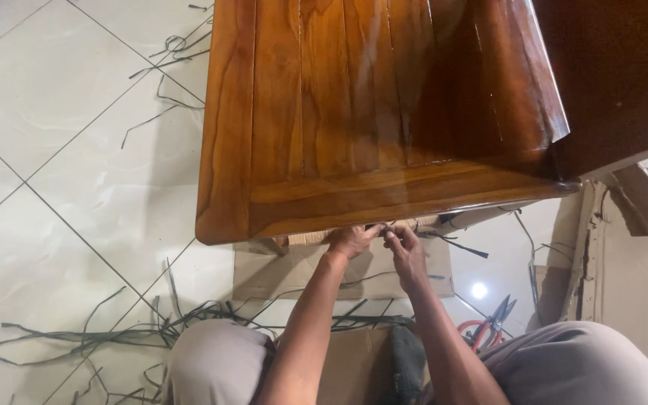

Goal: Wrapping the legs of a wooden chair with cardboard and securing them with plastic ties

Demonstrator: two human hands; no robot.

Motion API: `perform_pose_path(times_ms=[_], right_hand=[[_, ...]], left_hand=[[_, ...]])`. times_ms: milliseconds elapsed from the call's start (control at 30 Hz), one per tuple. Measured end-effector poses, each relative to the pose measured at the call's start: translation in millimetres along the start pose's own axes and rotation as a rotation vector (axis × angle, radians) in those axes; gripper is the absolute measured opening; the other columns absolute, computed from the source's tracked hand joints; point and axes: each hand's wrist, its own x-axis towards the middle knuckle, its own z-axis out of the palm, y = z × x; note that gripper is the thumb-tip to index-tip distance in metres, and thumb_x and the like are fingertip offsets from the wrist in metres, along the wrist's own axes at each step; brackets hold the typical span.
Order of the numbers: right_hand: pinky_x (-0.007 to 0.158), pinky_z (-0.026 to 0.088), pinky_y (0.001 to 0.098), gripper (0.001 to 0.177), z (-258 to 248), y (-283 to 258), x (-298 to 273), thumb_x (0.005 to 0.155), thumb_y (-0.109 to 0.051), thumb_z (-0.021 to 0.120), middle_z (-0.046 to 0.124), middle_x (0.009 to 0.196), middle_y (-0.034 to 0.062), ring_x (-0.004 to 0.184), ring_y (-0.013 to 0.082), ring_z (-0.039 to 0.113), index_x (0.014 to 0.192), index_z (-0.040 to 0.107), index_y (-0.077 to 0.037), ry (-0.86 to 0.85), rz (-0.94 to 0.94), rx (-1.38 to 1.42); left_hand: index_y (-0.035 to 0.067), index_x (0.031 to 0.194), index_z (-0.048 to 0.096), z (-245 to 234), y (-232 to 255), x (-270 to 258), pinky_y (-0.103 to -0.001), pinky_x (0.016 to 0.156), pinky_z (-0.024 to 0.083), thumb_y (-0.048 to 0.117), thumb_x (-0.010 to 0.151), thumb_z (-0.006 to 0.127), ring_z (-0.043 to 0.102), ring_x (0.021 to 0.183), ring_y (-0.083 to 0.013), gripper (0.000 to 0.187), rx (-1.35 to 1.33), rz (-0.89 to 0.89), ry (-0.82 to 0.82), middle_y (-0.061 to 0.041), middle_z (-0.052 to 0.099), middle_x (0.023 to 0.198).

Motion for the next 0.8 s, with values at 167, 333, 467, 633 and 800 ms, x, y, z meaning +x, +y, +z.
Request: perform_pose_path(times_ms=[167,333,467,633,800], right_hand=[[0.067,0.042,0.0212,0.006,-0.5,-2.9,1.1,0.096,-0.014,0.067,0.066,0.085,0.003,0.079,0.0129,0.065,0.096,0.07,-0.009,-0.01,0.039,0.037],[0.066,0.041,0.0211,0.005,-1.0,2.1,4.5,0.095,-0.014,0.07,0.066,0.085,0.0039,0.078,0.0132,0.065,0.095,0.071,-0.009,0.006,0.055,0.071],[0.066,0.04,0.0205,0.006,0.4,-1.9,0.4,0.095,-0.016,0.071,0.066,0.085,0.0026,0.079,0.0127,0.066,0.095,0.071,-0.01,0.011,0.064,0.081],[0.067,0.041,0.0213,0.007,2.5,-5.8,0.3,0.095,-0.016,0.072,0.066,0.086,0.0029,0.08,0.013,0.065,0.094,0.071,-0.009,0.015,0.069,0.077],[0.071,0.046,0.0235,0.011,2.4,1.0,4.0,0.093,-0.017,0.075,0.072,0.087,0.0072,0.078,0.0156,0.069,0.099,0.075,-0.007,0.065,0.071,0.046]], left_hand=[[0.005,0.094,0.079,-39.3,18.7,-14.1,-0.048,0.096,0.057,0.076,0.091,0.041,0.071,0.11,-0.0376,0.08,-0.241,-0.16,-0.039,-0.025,0.075,0.099],[0.005,0.094,0.081,-4.2,4.8,-1.4,-0.051,0.103,0.053,0.072,0.087,0.047,0.07,0.112,-0.0414,0.075,-0.32,-0.115,-0.01,-0.026,0.075,0.099],[0.007,0.101,0.08,3.5,6.4,1.4,-0.05,0.101,0.054,0.069,0.083,0.057,0.069,0.113,-0.0394,0.068,-0.348,-0.048,0.114,-0.023,0.076,0.101],[0.001,0.096,0.079,-18.2,8.0,-18.1,-0.051,0.097,0.055,0.067,0.087,0.06,0.072,0.107,-0.0393,0.07,-0.357,-0.039,0.206,-0.029,0.073,0.095],[-0.001,0.09,0.079,-79.2,31.4,-35.0,-0.051,0.095,0.057,0.078,0.082,0.048,0.072,0.106,-0.041,0.085,-0.335,-0.166,0.076,-0.029,0.075,0.094]])
